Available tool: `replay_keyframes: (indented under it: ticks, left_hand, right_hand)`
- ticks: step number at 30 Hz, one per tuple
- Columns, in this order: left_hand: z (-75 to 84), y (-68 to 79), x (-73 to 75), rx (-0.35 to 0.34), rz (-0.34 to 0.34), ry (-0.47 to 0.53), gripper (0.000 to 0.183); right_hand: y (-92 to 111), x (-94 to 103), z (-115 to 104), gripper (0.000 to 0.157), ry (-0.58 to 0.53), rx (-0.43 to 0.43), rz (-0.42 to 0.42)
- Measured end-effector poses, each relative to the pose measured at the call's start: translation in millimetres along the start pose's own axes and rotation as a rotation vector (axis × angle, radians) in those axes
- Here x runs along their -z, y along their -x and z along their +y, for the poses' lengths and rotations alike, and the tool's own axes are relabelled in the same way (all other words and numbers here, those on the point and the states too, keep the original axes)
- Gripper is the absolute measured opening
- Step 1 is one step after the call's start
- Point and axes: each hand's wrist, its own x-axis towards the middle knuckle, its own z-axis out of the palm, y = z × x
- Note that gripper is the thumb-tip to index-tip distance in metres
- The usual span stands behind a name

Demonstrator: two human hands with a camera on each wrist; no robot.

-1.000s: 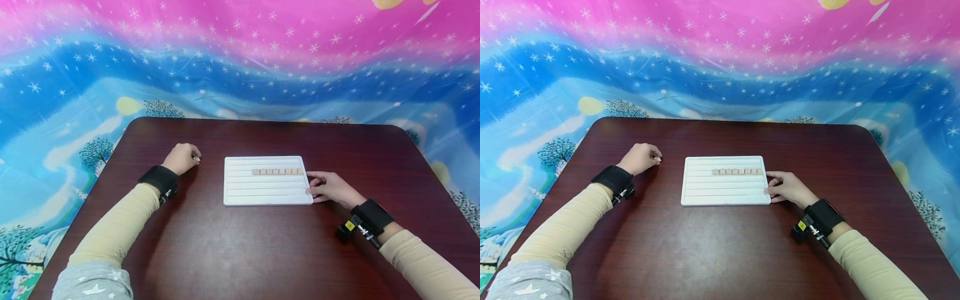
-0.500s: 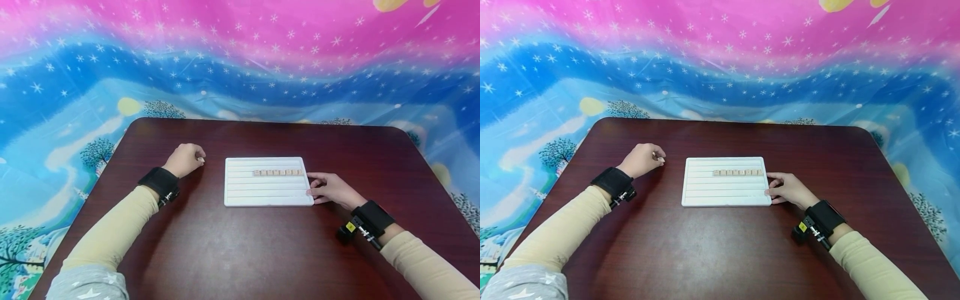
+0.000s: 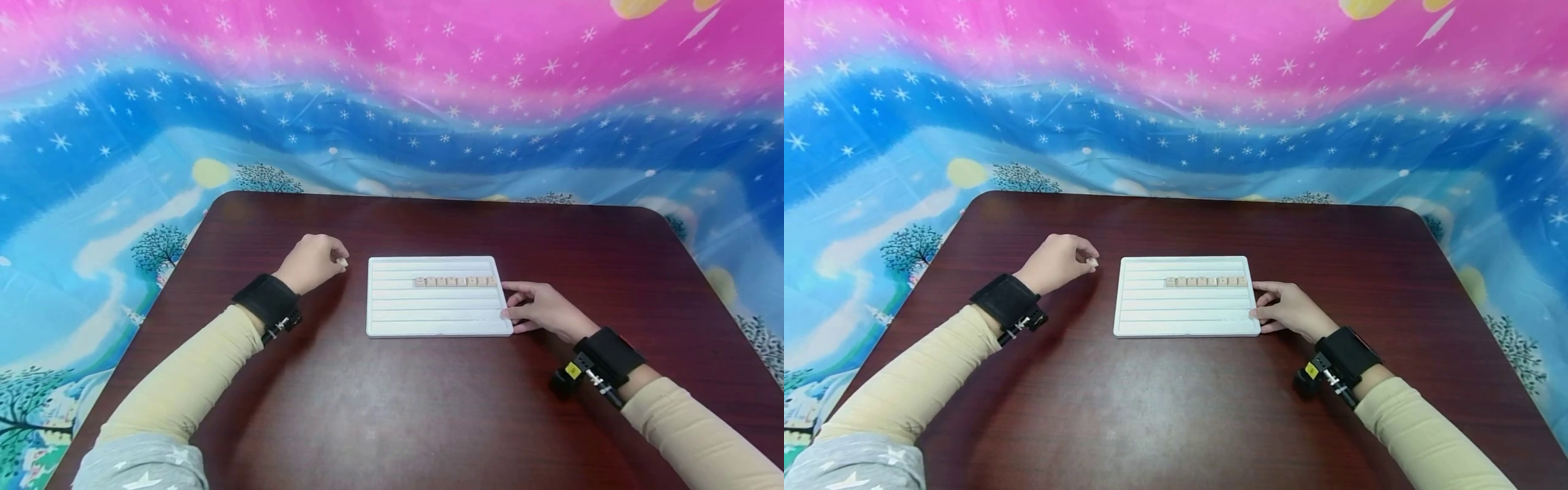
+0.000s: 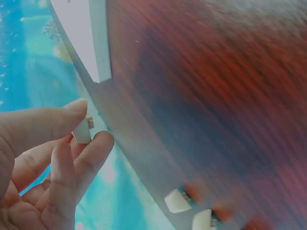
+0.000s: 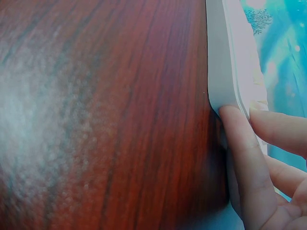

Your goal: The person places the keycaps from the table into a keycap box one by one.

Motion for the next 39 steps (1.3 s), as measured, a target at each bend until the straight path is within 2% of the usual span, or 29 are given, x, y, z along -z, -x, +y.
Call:
replay_keyframes:
  ticks: [7, 14, 20, 30, 39]
  left_hand:
    - [10.5, -4.3, -0.7, -0.013, -0.004, 0.032, 0.019]
    - [26.7, -9.1, -8.1, -0.024, -0.012, 0.004, 0.016]
    - [40.6, -15.4, -16.4, -0.07, -0.053, -0.021, 0.014]
    - [59.0, -26.1, -30.7, -0.081, -0.102, -0.011, 0.016]
    - [70.0, -32.1, -46.6, -0.099, -0.154, -0.048, 0.014]
  right_hand:
    - [1, 0.6, 0, 0.073, 0.008, 0.002, -0.004]
    - [1, 0.9, -1, 0.073, 0.005, 0.005, -0.009]
    - [0, -1.0, 1, 0.073, 0.003, 0.013, -0.005]
    - [0, -0.5, 1, 0.073, 0.011, 0.007, 0.004]
    - [-1, -0.2, 1, 0.073, 0.01, 0.006, 0.004]
